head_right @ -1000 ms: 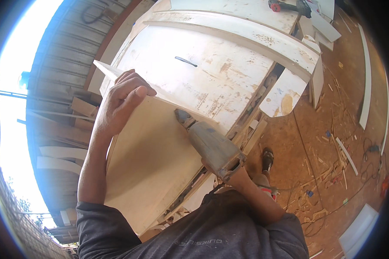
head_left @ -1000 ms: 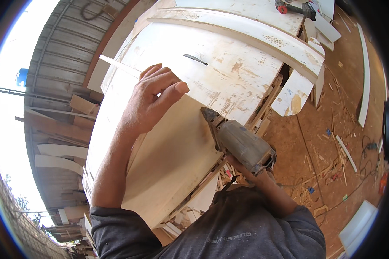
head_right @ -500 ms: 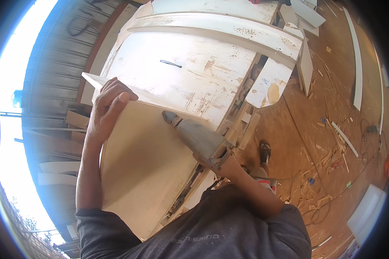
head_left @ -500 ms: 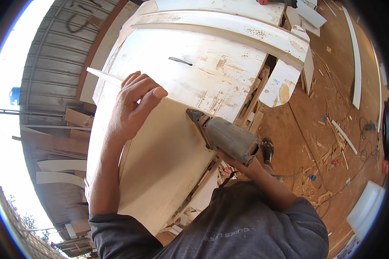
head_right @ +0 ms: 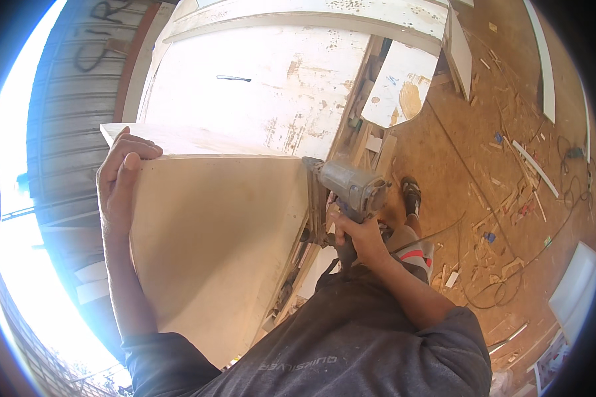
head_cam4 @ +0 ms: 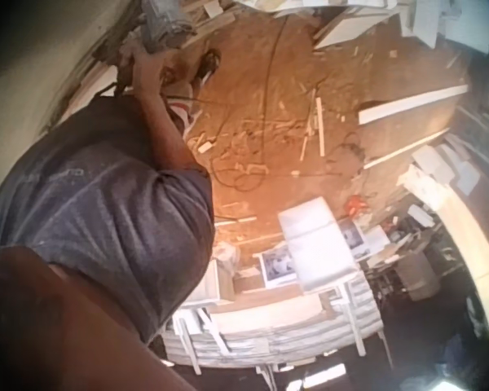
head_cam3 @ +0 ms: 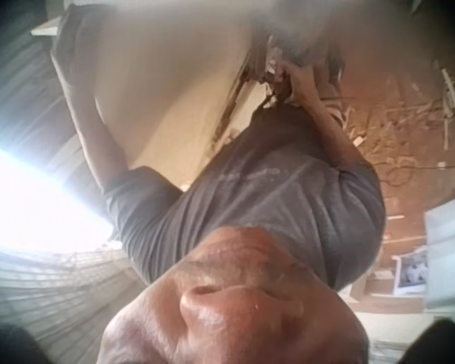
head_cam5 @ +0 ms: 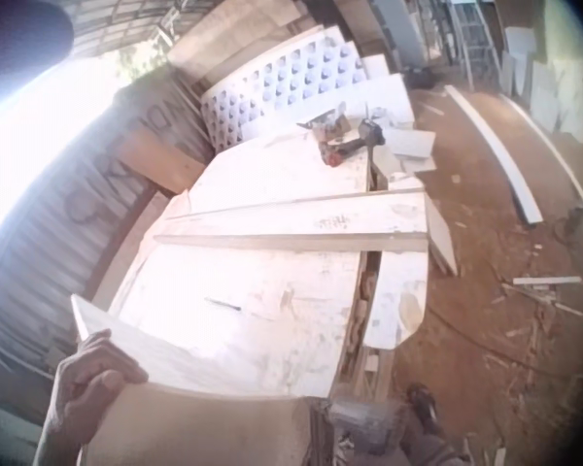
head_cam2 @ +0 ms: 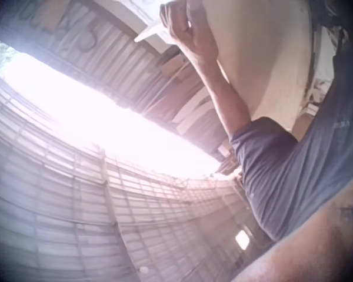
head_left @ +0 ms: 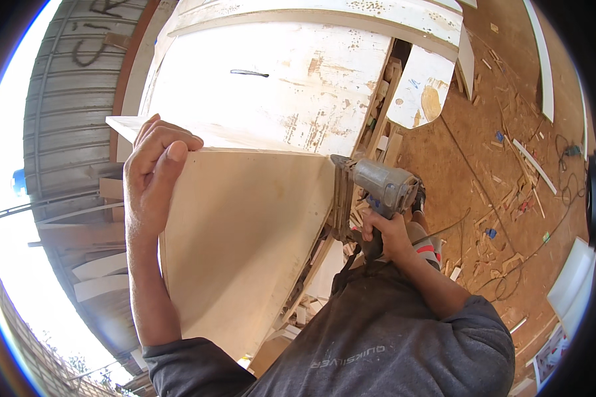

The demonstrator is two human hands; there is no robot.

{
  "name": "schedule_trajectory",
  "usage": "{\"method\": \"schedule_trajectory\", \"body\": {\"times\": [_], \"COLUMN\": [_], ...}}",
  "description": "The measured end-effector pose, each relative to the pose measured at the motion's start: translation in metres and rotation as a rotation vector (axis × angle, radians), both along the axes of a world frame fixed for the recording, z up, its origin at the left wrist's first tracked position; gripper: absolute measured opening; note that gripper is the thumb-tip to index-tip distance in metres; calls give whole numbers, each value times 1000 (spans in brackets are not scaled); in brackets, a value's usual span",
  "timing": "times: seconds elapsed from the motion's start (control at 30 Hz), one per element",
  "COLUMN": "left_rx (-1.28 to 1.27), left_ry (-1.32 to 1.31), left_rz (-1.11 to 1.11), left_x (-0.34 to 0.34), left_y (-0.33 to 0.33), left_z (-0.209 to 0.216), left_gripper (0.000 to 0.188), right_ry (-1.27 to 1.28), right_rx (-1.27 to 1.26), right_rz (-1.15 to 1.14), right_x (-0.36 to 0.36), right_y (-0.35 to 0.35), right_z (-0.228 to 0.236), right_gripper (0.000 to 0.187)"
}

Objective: The person assembles a wooden cabinet by picking up white-laminated panels, positioning them at right angles on a workbench, and securing them using a pneumatic nail gun.

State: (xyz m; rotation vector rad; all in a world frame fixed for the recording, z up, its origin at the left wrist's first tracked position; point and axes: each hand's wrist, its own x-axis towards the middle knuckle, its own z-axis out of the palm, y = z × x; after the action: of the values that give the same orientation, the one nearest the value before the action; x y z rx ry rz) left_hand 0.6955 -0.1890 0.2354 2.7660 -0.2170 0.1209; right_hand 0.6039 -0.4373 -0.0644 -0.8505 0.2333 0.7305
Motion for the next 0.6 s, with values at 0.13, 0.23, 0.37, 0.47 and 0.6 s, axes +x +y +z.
{"method": "schedule_trajectory", "body": {"times": [0.13, 0.23, 0.37, 0.47, 0.6], "left_rx": [-47, -113, -125, -207, 82], "left_ry": [-11, -11, -12, 16, -100], "left_rz": [7, 7, 69, 163, 100], "left_x": [2, -4, -8, -6, -23], "left_y": [-1, 6, 6, -14, -15], "left_z": [-1, 1, 2, 5, 29], "left_gripper": [35, 29, 20, 21, 43], "right_ry": [61, -2, -201, -440, -757], "right_rx": [21, -45, -147, -303, -615], "right_rz": [-64, 35, 55, 24, 97], "right_x": [4, 7, 26, 66, 147], "right_y": [5, 11, 6, -8, -22], "right_z": [1, 8, 39, 74, 134], "right_gripper": [18, 12, 18, 42, 68]}}
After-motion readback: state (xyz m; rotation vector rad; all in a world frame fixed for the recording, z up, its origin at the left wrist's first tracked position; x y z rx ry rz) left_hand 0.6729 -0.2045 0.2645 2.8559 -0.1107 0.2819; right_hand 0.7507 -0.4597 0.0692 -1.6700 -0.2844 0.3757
